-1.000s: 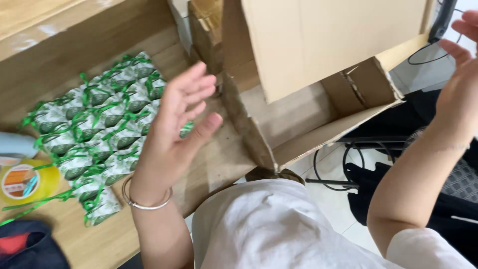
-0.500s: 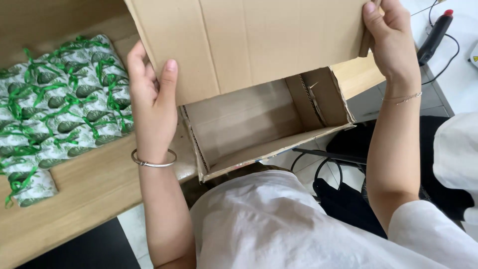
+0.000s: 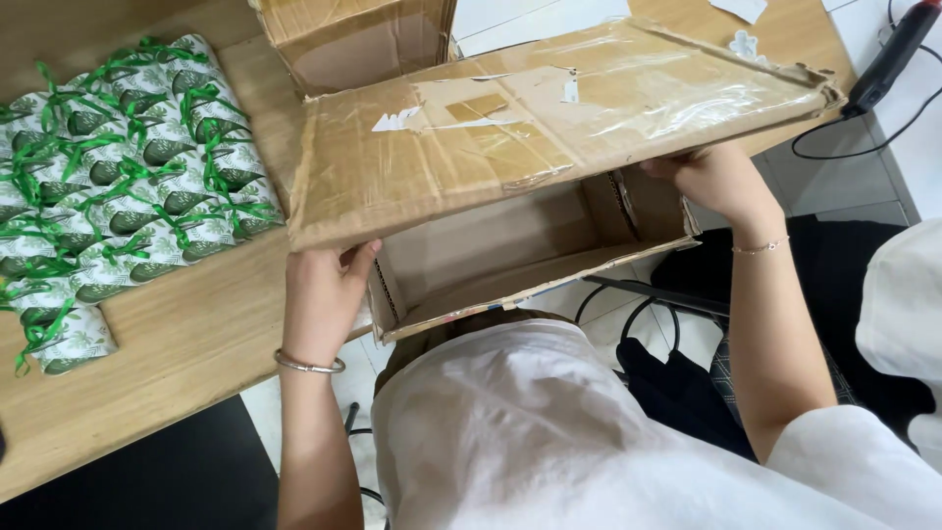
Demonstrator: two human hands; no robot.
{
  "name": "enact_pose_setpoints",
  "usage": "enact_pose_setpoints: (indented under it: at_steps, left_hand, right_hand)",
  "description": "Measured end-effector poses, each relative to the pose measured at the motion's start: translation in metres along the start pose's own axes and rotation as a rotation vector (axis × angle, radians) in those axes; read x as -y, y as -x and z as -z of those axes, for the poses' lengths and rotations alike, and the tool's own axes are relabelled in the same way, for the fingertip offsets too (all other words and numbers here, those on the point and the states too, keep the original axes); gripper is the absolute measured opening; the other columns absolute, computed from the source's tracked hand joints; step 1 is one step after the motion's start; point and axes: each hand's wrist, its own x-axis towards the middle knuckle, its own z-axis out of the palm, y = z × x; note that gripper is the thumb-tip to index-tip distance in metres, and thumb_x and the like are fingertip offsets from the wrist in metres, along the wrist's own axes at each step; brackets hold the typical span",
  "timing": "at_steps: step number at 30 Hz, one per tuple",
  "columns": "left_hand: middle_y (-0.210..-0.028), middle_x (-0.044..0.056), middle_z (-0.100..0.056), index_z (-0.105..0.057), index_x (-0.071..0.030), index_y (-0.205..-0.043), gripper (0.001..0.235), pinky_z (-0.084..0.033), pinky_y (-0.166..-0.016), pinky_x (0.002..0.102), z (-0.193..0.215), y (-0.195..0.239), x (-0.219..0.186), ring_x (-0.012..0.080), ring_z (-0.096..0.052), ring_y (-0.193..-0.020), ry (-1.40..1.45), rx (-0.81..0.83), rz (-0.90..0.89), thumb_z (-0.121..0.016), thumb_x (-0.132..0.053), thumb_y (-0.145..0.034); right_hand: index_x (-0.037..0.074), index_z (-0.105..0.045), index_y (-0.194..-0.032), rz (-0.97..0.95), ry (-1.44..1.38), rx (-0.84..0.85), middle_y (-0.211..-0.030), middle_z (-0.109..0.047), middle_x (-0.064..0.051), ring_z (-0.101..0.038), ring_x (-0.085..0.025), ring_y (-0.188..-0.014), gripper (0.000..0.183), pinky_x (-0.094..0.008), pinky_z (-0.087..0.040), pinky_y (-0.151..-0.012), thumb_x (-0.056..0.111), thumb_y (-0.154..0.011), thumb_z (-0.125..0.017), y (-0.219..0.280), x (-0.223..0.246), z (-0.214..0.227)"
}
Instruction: Unpacking small green-wrapped items from a cardboard box and arranging them on a workbench.
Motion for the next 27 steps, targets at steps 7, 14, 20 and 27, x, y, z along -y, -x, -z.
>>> enact_pose_setpoints:
  at_steps: [7, 14, 20, 27]
  left_hand:
    - [-0.080, 0.022, -0.068, -0.072, 0.006, -0.090, 0.045, -0.055, -0.066, 0.038, 0.014, 0.005, -0.022, 0.0349, -0.068, -0.073, -0.015, 0.072, 0.169, -0.077, -0.038, -0.097]
    - [-0.077, 0.015, -0.073, -0.081, -0.007, -0.095, 0.034, -0.048, -0.057, 0.038, 0.035, 0.000, -0.028, 0.0289, -0.066, -0.062, 0.052, 0.020, 0.030, -0.070, -0.039, -0.097]
    - [-0.062, 0.018, -0.062, -0.083, -0.012, -0.086, 0.036, -0.046, -0.057, 0.041, 0.022, 0.033, -0.012, 0.0365, -0.057, -0.056, -0.157, 0.166, 0.164, -0.071, -0.045, -0.093]
    - [-0.091, 0.019, -0.074, -0.076, -0.002, -0.102, 0.029, -0.053, -0.072, 0.044, 0.021, 0.047, -0.016, 0.0388, -0.068, -0.080, 0.103, 0.005, -0.053, -0.076, -0.029, -0.091]
  right_hand:
    - [0.005, -0.071, -0.122, 0.042, 0.133, 0.199, -0.115, -0.076, -0.009, -0.068, -0.025, -0.103, 0.041, -0.035, -0.053, -0.091, 0.014, -0.084, -0.081, 0.005, 0.011, 0.016]
    - [0.020, -0.057, -0.143, 0.336, 0.812, 0.375, -0.147, -0.056, -0.008, -0.050, -0.032, -0.136, 0.078, -0.043, -0.038, -0.114, 0.053, -0.076, -0.078, -0.005, 0.018, 0.024]
    - [0.023, -0.041, -0.154, 0.421, 0.703, 0.562, -0.154, -0.045, -0.005, -0.042, -0.029, -0.141, 0.100, -0.043, -0.032, -0.118, 0.066, -0.070, -0.073, 0.002, -0.008, 0.026]
    - [0.023, -0.036, -0.160, 0.420, 0.665, 0.641, -0.156, -0.042, -0.007, -0.040, -0.030, -0.140, 0.107, -0.044, -0.031, -0.116, 0.069, -0.070, -0.071, -0.008, -0.133, -0.001]
